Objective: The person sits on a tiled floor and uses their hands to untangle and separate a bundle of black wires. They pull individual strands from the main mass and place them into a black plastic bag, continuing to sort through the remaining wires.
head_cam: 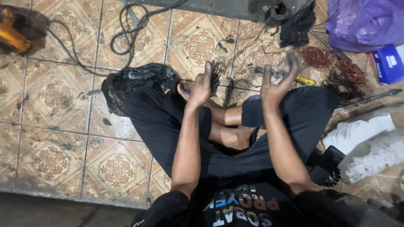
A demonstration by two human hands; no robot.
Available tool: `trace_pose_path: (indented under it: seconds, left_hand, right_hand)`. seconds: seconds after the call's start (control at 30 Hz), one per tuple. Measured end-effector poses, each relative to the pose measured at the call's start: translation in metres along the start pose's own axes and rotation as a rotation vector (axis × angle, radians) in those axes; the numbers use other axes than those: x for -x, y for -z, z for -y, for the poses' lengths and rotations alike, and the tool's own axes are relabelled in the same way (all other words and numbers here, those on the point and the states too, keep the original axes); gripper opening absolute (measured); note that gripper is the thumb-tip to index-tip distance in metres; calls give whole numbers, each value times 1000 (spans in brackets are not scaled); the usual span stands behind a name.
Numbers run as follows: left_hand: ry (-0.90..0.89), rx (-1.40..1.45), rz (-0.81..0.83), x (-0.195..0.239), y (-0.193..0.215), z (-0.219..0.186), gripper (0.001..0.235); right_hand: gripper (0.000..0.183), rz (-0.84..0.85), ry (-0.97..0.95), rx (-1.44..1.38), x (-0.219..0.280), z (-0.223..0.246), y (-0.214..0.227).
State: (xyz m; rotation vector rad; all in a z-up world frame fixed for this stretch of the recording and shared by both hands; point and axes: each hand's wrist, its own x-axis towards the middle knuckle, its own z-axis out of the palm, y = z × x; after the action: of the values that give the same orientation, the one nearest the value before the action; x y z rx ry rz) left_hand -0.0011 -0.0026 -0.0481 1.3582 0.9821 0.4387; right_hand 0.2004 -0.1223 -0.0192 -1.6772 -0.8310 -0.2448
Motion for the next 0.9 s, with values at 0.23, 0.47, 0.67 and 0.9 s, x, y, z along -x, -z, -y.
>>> trace_pose_path:
  seconds: [0.23, 0.47, 0.67, 0.9]
  left_hand:
    - [28, 115, 49, 21, 14, -46, 62]
    - [-127, 632, -210, -14, -30, -5, 61]
    - [-74, 677, -409, 15, -31, -45, 44]
    - [-133, 1051, -529, 2, -9, -52, 43]
  right_hand:
    - [10, 546, 647, 300, -71, -46, -16]
    - [14, 532, 573, -29, -9, -16, -41]
    - [29, 720, 577, 24, 42, 41, -50]
    - [49, 695, 171, -123, 52, 43, -45]
